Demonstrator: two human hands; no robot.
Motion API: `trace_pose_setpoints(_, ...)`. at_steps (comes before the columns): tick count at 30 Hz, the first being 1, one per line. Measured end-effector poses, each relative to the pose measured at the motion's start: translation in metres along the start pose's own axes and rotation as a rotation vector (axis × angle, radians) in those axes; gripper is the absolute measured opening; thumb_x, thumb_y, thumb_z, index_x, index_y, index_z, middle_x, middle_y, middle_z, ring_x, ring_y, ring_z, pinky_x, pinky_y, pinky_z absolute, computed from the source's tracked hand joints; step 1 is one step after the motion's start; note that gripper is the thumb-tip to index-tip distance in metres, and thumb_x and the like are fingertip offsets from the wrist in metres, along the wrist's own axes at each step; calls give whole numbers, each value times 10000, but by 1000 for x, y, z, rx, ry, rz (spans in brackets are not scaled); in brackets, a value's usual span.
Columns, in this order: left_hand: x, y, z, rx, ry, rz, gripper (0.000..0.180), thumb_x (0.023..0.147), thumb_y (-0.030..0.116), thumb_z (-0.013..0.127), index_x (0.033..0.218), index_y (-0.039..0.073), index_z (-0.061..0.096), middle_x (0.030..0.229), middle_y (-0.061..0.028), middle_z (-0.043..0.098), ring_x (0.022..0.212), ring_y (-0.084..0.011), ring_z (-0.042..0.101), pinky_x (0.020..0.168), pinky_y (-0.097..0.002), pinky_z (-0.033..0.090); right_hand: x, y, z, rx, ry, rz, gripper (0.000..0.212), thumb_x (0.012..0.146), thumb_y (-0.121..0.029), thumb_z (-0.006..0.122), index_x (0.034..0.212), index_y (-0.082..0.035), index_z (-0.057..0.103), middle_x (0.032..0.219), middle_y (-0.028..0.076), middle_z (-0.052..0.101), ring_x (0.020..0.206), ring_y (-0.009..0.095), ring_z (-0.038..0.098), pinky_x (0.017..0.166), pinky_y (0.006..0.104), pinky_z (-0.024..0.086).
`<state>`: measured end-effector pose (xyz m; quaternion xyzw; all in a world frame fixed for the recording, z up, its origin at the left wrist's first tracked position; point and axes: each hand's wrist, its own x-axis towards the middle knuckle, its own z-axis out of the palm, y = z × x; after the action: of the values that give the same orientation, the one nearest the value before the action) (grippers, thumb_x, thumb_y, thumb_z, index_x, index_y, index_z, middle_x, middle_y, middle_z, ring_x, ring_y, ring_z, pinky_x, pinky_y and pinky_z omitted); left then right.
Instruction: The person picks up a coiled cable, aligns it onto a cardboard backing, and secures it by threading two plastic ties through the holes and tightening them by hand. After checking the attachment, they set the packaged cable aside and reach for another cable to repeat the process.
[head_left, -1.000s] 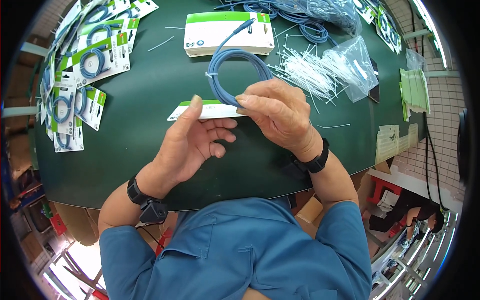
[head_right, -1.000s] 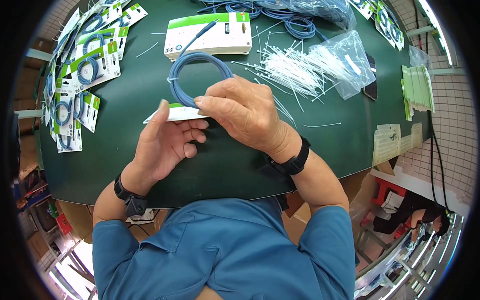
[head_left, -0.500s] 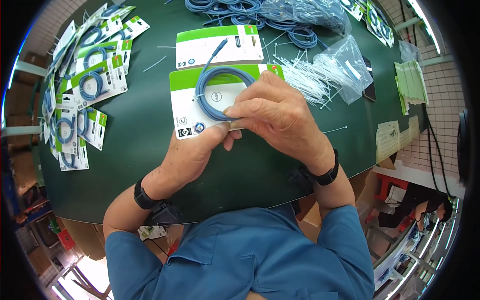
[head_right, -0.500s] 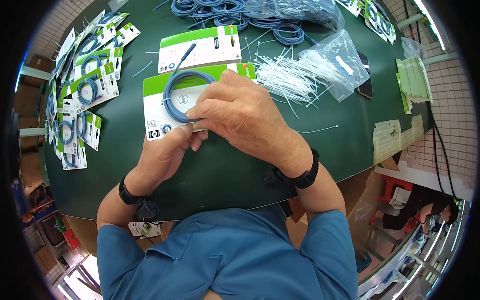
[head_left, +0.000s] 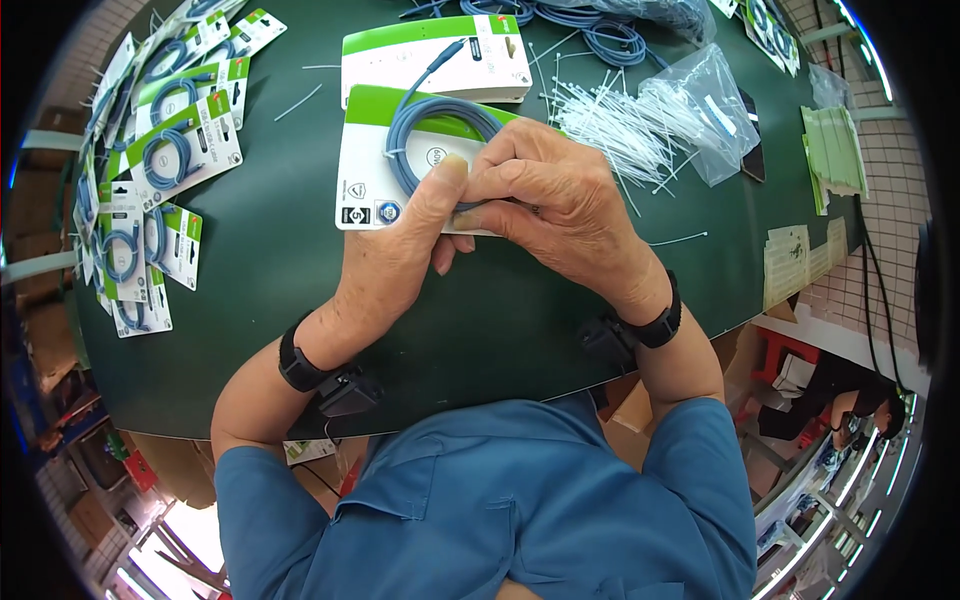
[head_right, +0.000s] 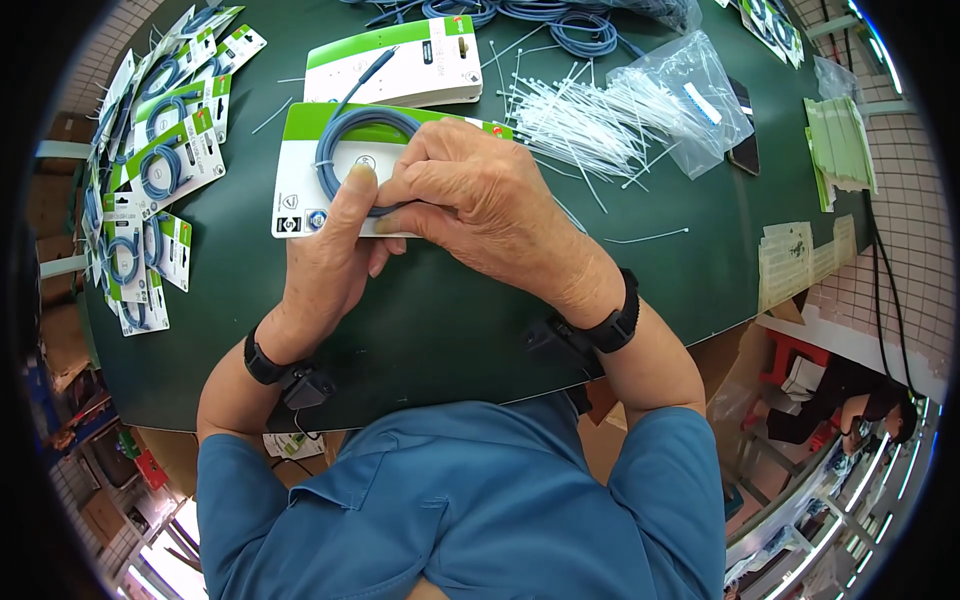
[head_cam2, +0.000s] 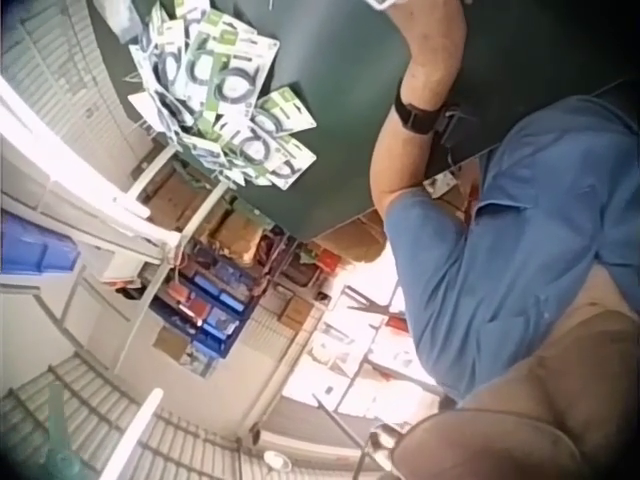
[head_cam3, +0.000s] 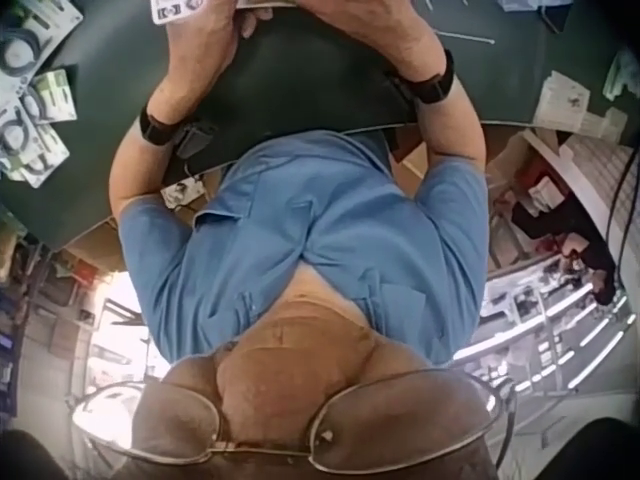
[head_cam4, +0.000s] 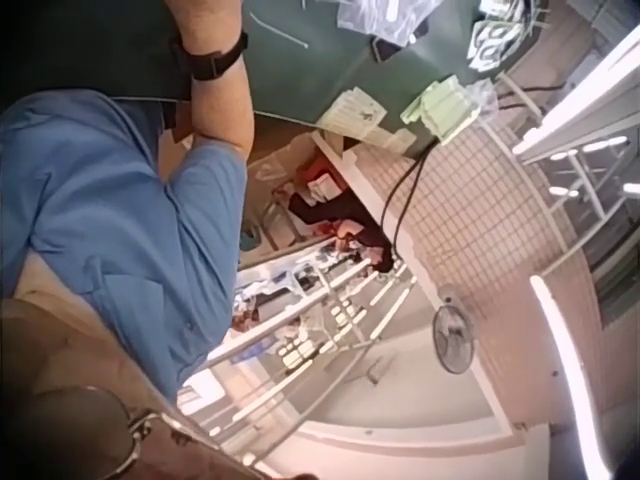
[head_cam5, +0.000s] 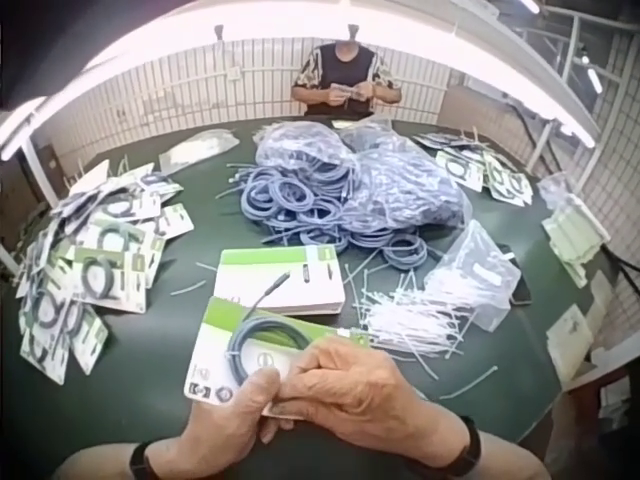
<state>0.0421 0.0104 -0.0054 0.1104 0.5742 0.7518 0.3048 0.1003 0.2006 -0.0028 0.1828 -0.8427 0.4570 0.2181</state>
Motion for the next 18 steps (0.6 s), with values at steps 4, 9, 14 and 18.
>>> trace_pose_setpoints(4, 2, -5, 3, 11, 120, 24, 289, 1033, 216, 672, 1189, -14, 592, 896, -78, 676, 577, -109, 628, 434, -230, 471, -1, -1, 7, 45, -19, 64, 302, 752, -47, 900, 1038, -73, 805, 914, 45, 702, 810, 180, 688, 684, 296, 549)
trace_pose_setpoints(9, 2, -4, -8, 14, 107, 32, 272, 1035, 200, 659, 1189, -10, 580, 843, -68, 661, 513, -94, 579, 403, -233, 441, 1, -4, 6, 128, -59, 147, 281, 768, -28, 898, 1031, -57, 805, 958, 61, 738, 793, 143, 715, 666, 254, 568)
trace_pose_setpoints(14, 0, -3, -9, 43, 127, 2, 271, 1031, 186, 651, 1197, -13, 573, 841, -70, 658, 506, -92, 571, 393, -237, 428, -1, -5, 8, 139, -74, 177, 281, 769, -7, 894, 1031, -55, 807, 999, 63, 762, 798, 119, 724, 661, 234, 578)
trace_pose_setpoints(18, 0, -1, -9, 23, 109, -8, 264, 1026, 175, 645, 1197, -12, 571, 839, -67, 654, 508, -97, 579, 394, -238, 430, -2, -4, 10, 129, -68, 168, 280, 765, -5, 895, 1026, -55, 807, 993, 61, 760, 787, 118, 717, 649, 234, 568)
